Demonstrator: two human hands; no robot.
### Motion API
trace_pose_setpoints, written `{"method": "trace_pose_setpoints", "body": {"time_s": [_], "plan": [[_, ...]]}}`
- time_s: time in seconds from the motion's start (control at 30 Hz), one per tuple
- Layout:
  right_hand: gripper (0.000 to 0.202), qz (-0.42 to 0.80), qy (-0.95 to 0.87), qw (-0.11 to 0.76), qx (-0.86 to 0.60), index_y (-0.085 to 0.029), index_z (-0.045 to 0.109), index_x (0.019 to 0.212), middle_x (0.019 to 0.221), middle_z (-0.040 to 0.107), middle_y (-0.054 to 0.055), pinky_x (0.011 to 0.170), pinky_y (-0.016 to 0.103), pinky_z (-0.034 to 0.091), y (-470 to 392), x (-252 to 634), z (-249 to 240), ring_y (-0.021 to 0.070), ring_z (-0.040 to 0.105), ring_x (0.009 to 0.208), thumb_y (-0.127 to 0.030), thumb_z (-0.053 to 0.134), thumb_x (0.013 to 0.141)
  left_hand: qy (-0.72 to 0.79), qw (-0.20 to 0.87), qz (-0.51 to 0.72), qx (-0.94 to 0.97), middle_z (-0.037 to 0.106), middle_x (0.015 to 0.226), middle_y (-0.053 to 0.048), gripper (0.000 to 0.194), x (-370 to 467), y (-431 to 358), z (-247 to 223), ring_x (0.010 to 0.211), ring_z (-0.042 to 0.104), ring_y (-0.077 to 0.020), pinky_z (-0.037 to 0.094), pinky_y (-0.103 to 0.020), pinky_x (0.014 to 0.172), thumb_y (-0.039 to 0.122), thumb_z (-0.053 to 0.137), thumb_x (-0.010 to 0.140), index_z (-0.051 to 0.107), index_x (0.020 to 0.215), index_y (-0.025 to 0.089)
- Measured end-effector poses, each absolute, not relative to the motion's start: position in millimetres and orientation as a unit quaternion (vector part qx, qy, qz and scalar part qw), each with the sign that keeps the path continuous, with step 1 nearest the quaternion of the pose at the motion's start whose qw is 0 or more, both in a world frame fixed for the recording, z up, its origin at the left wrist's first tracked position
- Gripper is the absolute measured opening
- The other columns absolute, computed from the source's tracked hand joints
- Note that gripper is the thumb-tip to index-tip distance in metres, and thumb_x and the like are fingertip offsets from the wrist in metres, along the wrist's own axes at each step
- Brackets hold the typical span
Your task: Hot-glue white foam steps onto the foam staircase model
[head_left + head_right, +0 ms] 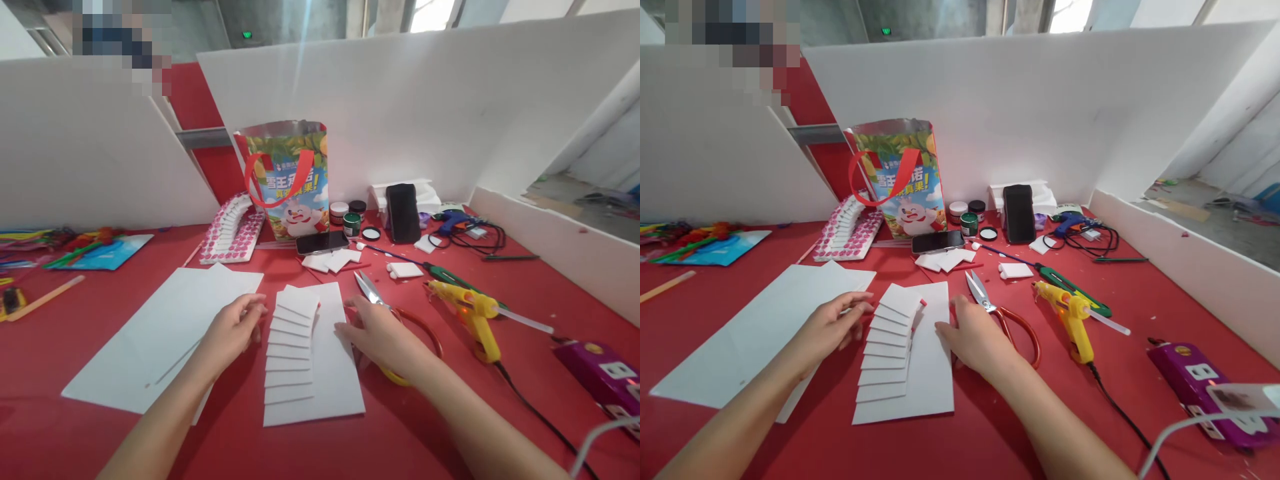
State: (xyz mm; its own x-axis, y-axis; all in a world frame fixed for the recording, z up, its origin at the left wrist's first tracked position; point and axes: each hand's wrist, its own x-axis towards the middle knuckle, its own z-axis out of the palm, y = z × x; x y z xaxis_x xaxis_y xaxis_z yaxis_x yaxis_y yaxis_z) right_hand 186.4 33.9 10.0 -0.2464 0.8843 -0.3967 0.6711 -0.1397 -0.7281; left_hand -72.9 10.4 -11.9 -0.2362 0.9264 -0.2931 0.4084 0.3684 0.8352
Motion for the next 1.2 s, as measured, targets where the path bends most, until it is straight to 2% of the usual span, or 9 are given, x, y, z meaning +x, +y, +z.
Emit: {"method": "trace_pose_setpoints", "body": {"time_s": [0.1, 0.2, 0.3, 0.47, 0.6, 0.73, 0.9, 1.07, 1.2], "plan": [[0.023, 0.383, -0.685, 0.097, -0.612, -0.011, 0.061, 0.113, 0.069, 0.065, 0.004, 0.058, 0.028, 0.035, 33, 186, 13, 0.0184, 0.059, 0.057, -0.023, 0.06, 0.092, 0.721, 0.402, 0.289, 0.485, 0.067, 0.073, -0.001, 0.049, -72, 14, -19, 0.05, 0.052, -0.0142, 0.04, -0.028, 0.051, 0.054, 0.052, 0.085, 0.061, 0.118, 0.019], [0.021, 0.34, -0.711, 0.097, -0.608, -0.012, 0.063, 0.112, 0.072, 0.068, 0.006, 0.063, 0.028, 0.035, 34, 184, 12, 0.0198, 0.061, 0.065, -0.024, 0.058, 0.095, 0.718, 0.412, 0.27, 0.493, 0.057, 0.056, 0.004, 0.052, -68, 16, -21, 0.047, 0.051, -0.0156, 0.041, -0.028, 0.052, 0.056, 0.046, 0.089, 0.061, 0.121, 0.018], [0.019, 0.302, -0.736, 0.1, -0.598, -0.014, 0.064, 0.11, 0.082, 0.071, 0.007, 0.065, 0.026, 0.036, 34, 184, 10, 0.0177, 0.062, 0.068, -0.024, 0.051, 0.1, 0.708, 0.432, 0.262, 0.494, 0.057, 0.056, 0.004, 0.052, -63, 16, -19, 0.046, 0.052, -0.0158, 0.042, -0.028, 0.05, 0.055, 0.043, 0.091, 0.061, 0.12, 0.016], [0.022, 0.285, -0.746, 0.081, -0.596, -0.016, 0.062, 0.092, 0.066, 0.065, 0.001, 0.059, 0.025, 0.032, 35, 184, 9, 0.0135, 0.054, 0.051, -0.023, 0.043, 0.103, 0.698, 0.454, 0.262, 0.488, 0.059, 0.056, 0.004, 0.048, -59, 15, -16, 0.044, 0.056, -0.0165, 0.045, -0.028, 0.048, 0.051, 0.046, 0.091, 0.059, 0.122, 0.017], [0.023, 0.262, -0.757, 0.074, -0.593, -0.016, 0.061, 0.089, 0.08, 0.069, 0.006, 0.063, 0.026, 0.032, 36, 183, 8, 0.0173, 0.061, 0.069, -0.022, 0.044, 0.102, 0.696, 0.456, 0.276, 0.481, 0.062, 0.059, 0.004, 0.047, -61, 12, -20, 0.043, 0.058, -0.017, 0.049, -0.029, 0.048, 0.05, 0.046, 0.091, 0.057, 0.124, 0.017], [0.019, 0.252, -0.768, 0.058, -0.586, -0.014, 0.064, 0.095, 0.094, 0.071, 0.011, 0.067, 0.027, 0.032, 34, 180, 9, 0.0214, 0.063, 0.084, -0.021, 0.047, 0.101, 0.7, 0.435, 0.288, 0.487, 0.062, 0.062, 0.003, 0.046, -63, 8, -25, 0.045, 0.058, -0.0164, 0.048, -0.028, 0.045, 0.056, 0.05, 0.089, 0.059, 0.115, 0.019], [0.019, 0.263, -0.775, 0.027, -0.574, -0.016, 0.062, 0.085, 0.076, 0.067, 0.006, 0.058, 0.028, 0.027, 24, 174, 9, 0.0178, 0.059, 0.068, -0.022, 0.049, 0.099, 0.708, 0.466, 0.307, 0.433, 0.051, 0.055, 0.008, 0.041, -64, 3, -23, 0.038, 0.05, -0.0145, 0.04, -0.026, 0.036, 0.057, 0.052, 0.085, 0.057, 0.104, 0.021], [0.013, 0.243, -0.783, 0.019, -0.573, -0.016, 0.06, 0.086, 0.079, 0.061, 0.004, 0.059, 0.027, 0.027, 25, 176, 6, 0.0164, 0.055, 0.069, -0.019, 0.052, 0.096, 0.693, 0.483, 0.331, 0.421, 0.057, 0.064, 0.006, 0.044, -60, 4, -18, 0.046, 0.055, -0.0146, 0.048, -0.028, 0.045, 0.055, 0.056, 0.082, 0.057, 0.107, 0.02], [0.021, 0.223, -0.787, 0.017, -0.576, -0.016, 0.06, 0.088, 0.089, 0.059, 0.006, 0.062, 0.026, 0.032, 30, 176, 1, 0.0139, 0.055, 0.071, -0.016, 0.044, 0.101, 0.682, 0.485, 0.345, 0.425, 0.061, 0.069, 0.003, 0.054, -58, 10, -21, 0.052, 0.06, -0.0167, 0.051, -0.031, 0.052, 0.058, 0.056, 0.081, 0.056, 0.116, 0.017]]}}
